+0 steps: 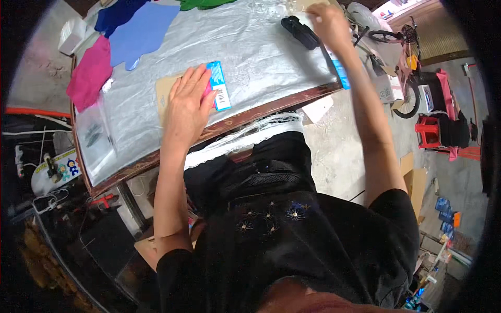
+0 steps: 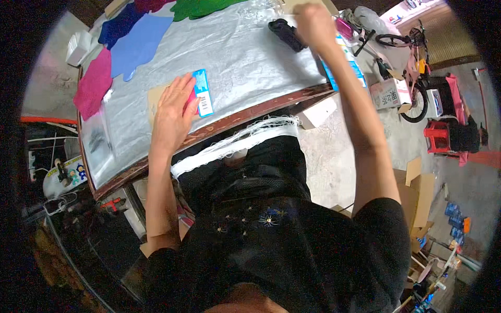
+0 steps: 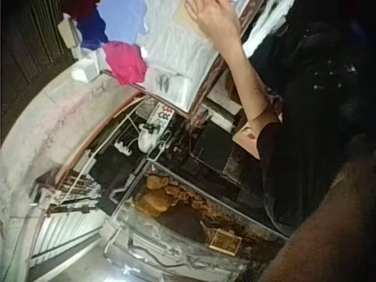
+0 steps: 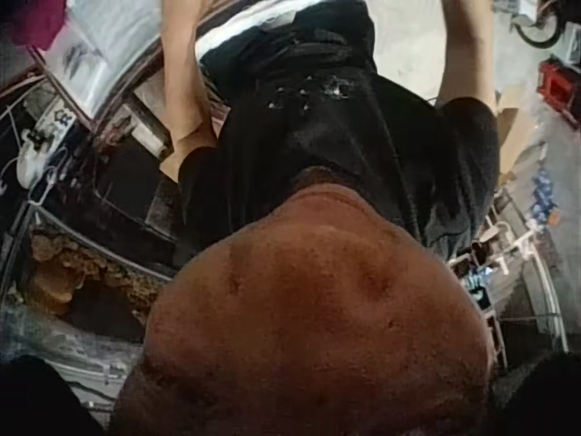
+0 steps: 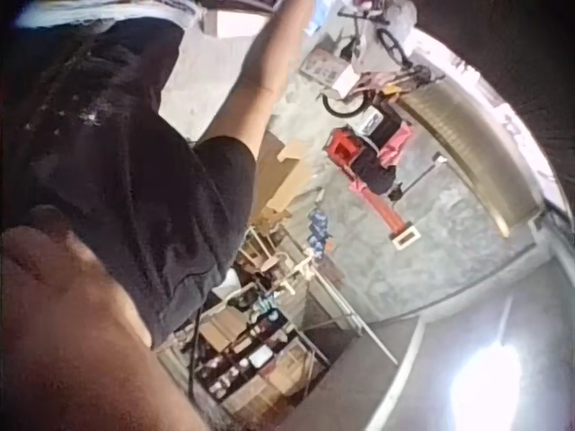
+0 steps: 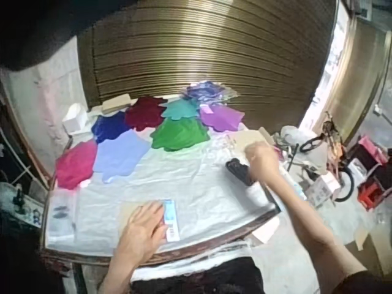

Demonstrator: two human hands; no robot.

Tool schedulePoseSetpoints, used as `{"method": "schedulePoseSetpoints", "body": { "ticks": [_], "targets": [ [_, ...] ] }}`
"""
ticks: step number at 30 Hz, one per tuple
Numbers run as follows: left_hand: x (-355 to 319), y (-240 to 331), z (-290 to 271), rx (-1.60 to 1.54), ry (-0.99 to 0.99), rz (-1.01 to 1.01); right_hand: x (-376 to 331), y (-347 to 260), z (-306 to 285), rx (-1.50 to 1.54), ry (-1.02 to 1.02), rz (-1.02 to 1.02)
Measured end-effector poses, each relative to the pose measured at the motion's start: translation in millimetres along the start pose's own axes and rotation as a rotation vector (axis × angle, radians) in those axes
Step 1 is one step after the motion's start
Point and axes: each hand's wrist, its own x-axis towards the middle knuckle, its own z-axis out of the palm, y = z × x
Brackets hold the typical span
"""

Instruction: Folding colored foil or plastic sheets and placing them into cardboard packaging sleeves.

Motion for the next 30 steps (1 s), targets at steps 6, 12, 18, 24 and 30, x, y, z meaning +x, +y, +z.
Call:
{"method": "schedulePoseSetpoints", "body": {
  "ticks": [6,12,18,24,30],
  "targets": [
    [2,-3,2,-0.032,0.0,-0.028,-2,98,35,0.152,-0.276,-0.121],
    [1,-2,-2,-0.041,0.021,-0.037,7,108,42,0.228,-0.407,-0.134],
    [-1,-4,2,-0.046,0.049,-0.016,7,112,38,0.237,-0.428,-0.097],
    [-3,-7,4,-0.023,0.058,-0.008,-3,105,31,0.084,-0.277,-0.258],
    [-3,-8,5,-0.039,0.067,0.008,-2,106,29,0.238,-0.341,-0.189]
  ]
}}
